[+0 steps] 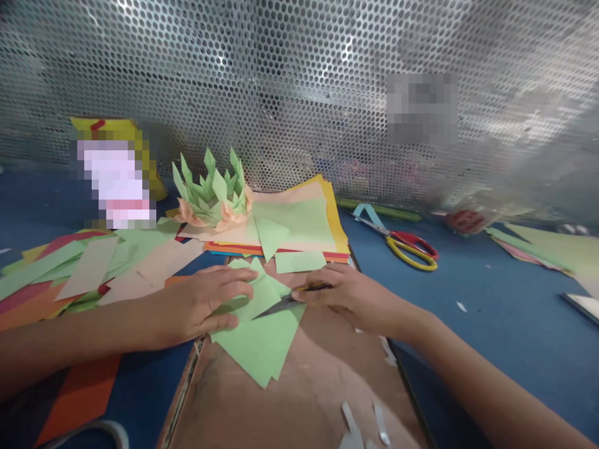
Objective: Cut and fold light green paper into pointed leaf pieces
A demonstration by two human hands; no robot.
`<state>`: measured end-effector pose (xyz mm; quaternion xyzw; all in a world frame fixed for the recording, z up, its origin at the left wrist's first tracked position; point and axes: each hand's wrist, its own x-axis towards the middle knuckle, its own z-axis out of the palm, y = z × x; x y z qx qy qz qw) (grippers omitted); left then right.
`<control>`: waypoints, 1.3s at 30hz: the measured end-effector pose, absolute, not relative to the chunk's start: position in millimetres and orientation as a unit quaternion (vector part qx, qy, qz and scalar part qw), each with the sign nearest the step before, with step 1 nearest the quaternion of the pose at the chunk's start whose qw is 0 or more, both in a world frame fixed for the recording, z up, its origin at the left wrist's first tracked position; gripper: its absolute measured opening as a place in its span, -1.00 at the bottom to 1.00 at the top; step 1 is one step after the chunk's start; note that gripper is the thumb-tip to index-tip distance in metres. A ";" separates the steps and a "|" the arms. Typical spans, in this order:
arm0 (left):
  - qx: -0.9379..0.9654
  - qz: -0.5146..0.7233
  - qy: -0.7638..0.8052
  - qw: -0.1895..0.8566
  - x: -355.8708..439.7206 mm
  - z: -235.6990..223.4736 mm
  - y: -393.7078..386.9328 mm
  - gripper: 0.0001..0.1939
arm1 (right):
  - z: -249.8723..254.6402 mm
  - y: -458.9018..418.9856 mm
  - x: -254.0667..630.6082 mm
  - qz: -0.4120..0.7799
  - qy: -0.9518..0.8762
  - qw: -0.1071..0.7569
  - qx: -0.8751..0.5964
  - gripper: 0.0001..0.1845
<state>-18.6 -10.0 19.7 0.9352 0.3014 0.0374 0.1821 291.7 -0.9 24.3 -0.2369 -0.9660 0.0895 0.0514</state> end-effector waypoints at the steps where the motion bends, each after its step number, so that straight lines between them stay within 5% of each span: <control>1: 0.938 0.016 0.291 0.188 -20.4 21.5 -8.8 -0.68 | 23.6 -1.2 291.5 0.088 -0.966 0.057 -0.238 -0.37; 8: 0.943 -0.056 0.255 0.205 -33.5 35.2 -2.4 -0.42 | 21.0 -11.9 276.4 0.034 -0.967 0.032 -0.252 -0.40; 27: 0.935 -0.068 0.273 0.215 -33.1 38.1 -2.4 -0.51 | 26.2 -16.9 267.9 0.035 -0.971 0.017 -0.235 -0.41; 39: 0.935 -0.086 0.272 0.210 -34.3 41.5 -1.4 -0.40 | 28.7 -21.1 265.4 0.025 -0.971 0.007 -0.236 -0.39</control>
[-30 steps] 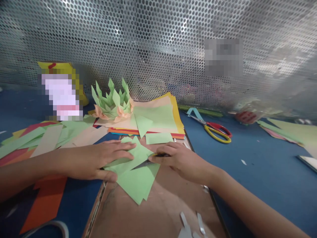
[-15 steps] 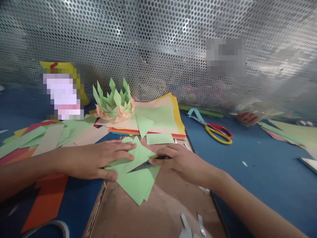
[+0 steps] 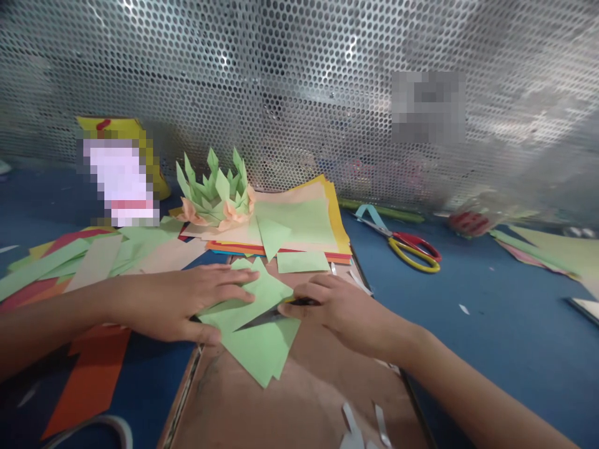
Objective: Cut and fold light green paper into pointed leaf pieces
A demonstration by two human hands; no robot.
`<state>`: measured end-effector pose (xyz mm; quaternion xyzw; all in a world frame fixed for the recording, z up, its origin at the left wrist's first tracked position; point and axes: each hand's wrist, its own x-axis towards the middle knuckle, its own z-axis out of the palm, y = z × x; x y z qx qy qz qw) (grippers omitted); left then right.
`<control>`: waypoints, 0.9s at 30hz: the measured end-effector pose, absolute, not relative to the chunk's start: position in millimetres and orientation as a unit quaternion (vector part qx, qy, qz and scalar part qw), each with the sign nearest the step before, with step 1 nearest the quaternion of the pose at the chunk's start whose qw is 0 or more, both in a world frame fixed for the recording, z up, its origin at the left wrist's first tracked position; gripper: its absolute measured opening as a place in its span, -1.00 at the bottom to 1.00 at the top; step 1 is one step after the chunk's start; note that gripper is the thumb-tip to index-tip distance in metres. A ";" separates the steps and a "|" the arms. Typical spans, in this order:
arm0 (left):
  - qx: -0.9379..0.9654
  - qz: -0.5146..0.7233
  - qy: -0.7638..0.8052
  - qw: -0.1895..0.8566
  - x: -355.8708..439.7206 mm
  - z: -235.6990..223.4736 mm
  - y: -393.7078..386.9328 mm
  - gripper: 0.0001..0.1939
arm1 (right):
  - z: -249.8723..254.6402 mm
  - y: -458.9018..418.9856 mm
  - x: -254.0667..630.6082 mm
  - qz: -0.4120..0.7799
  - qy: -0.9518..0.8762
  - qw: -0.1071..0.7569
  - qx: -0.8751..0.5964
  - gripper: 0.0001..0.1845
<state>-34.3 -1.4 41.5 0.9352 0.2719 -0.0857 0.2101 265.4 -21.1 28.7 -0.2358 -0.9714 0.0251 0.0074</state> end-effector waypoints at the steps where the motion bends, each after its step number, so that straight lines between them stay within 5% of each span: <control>1: 0.936 -0.086 0.270 0.211 -34.1 41.9 -1.6 -0.40 | 29.5 -21.2 264.8 0.027 -0.972 0.008 -0.233 -0.38; 27: 0.929 -0.066 0.280 0.233 -34.2 42.0 -4.9 -0.54 | 25.6 -24.2 262.1 0.078 -0.973 0.003 -0.219 -0.35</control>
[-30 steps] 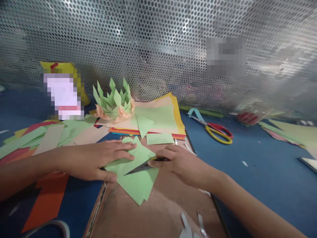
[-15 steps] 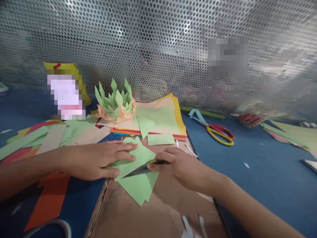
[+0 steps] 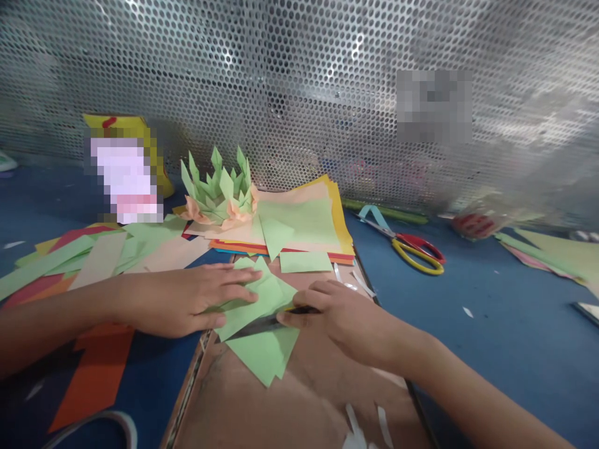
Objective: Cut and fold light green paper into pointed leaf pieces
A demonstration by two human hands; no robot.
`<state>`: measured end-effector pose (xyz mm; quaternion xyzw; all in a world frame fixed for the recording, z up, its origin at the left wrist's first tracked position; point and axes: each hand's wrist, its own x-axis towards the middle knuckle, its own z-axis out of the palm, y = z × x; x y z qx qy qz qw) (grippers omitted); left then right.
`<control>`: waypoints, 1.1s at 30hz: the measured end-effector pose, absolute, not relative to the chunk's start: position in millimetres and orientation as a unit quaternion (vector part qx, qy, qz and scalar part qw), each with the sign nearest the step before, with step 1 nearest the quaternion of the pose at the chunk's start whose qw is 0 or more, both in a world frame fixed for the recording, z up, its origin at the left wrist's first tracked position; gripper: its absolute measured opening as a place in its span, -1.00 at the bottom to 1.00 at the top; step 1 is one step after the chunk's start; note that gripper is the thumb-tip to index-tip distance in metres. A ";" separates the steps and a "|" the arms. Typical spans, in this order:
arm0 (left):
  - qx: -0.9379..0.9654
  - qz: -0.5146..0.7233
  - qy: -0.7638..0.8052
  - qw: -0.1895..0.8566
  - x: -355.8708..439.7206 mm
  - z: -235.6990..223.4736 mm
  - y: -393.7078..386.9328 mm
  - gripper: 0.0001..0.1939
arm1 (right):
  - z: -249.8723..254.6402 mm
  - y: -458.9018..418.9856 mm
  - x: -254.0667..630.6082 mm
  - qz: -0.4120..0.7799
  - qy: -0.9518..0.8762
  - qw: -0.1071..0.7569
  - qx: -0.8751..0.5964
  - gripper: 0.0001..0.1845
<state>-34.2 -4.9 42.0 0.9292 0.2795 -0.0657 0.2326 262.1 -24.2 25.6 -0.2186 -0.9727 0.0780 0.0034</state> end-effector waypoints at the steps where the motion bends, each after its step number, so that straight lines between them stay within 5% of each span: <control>1: 0.930 -0.066 0.280 0.230 -33.9 42.2 -5.0 -0.54 | 26.0 -24.4 262.3 0.076 -0.973 0.003 -0.218 -0.36; 9: 0.934 -0.084 0.279 0.208 -32.4 41.4 -6.5 -0.54 | 37.1 -26.5 259.6 0.102 -0.972 -0.013 -0.211 -0.30; 17: 0.931 -0.053 0.286 0.221 -36.9 37.4 -6.7 -0.42 | 53.5 -10.5 293.2 0.142 -0.947 -0.009 -0.289 -0.56; 22: 0.914 -0.028 0.314 0.256 -32.6 38.3 -4.4 -0.37 | 49.5 -18.6 270.1 0.127 -0.932 0.087 -0.327 -0.66; 28: 0.904 0.020 0.314 0.289 -25.2 35.6 -2.4 -0.46 | 22.9 -24.3 226.5 0.063 -0.943 0.108 -0.308 -0.51; 33: 0.894 0.039 0.313 0.318 -26.3 34.0 0.0 -0.48 | 13.9 -19.2 223.8 0.020 -0.949 0.169 -0.264 -0.75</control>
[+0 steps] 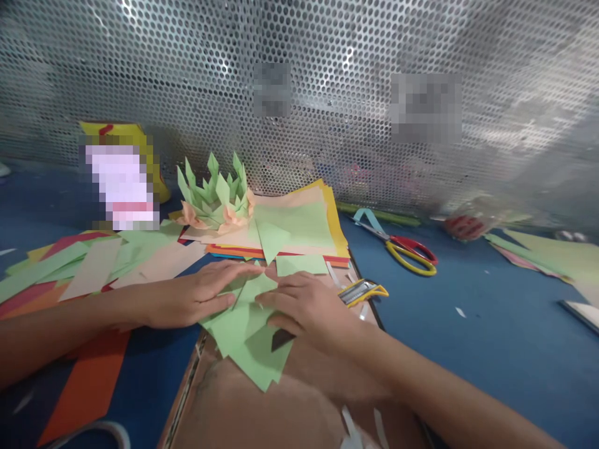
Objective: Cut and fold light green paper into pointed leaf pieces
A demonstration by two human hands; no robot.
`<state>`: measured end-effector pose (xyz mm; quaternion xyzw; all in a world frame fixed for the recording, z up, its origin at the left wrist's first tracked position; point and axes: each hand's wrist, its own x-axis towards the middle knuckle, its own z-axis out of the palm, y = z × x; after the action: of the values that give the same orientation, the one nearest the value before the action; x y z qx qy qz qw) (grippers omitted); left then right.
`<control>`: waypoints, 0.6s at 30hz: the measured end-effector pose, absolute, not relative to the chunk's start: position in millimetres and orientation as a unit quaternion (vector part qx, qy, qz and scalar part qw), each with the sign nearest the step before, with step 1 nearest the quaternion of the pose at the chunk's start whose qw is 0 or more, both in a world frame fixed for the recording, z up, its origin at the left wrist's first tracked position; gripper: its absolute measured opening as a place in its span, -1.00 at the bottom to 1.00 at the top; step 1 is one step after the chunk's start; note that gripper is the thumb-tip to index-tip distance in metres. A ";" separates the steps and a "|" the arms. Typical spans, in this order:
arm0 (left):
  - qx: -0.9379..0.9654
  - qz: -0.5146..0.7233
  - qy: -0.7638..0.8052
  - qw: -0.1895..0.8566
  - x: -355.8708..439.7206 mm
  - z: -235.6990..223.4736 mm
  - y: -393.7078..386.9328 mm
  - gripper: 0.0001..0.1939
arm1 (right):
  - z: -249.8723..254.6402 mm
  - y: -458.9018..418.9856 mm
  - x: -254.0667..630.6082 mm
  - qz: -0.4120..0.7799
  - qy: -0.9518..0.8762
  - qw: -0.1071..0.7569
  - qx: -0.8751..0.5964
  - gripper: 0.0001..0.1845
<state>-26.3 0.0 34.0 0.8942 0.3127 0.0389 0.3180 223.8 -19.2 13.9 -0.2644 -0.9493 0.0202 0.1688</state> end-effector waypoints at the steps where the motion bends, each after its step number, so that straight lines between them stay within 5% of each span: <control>1: 0.893 0.036 0.316 0.319 -26.4 34.5 0.3 -0.47 | 13.9 -18.0 225.9 0.003 -0.951 0.192 -0.243 -0.78; 7: 0.895 0.028 0.321 0.309 -28.1 32.0 1.7 -0.29 | 24.0 2.2 254.1 -0.118 -0.917 0.297 -0.240 -0.85; 12: 0.907 0.031 0.299 0.294 -30.8 27.2 3.3 -0.33 | 27.2 27.0 282.3 -0.217 -0.877 0.233 -0.359 -0.81; 18: 0.903 0.029 0.310 0.296 -31.7 24.4 3.8 -0.39 | 30.6 11.9 262.1 -0.014 -0.935 0.147 -0.323 -0.56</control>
<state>-31.7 3.8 24.4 0.9033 0.3097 0.0295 0.2955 262.1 11.9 30.6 -0.3233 -0.9347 -0.0135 0.1470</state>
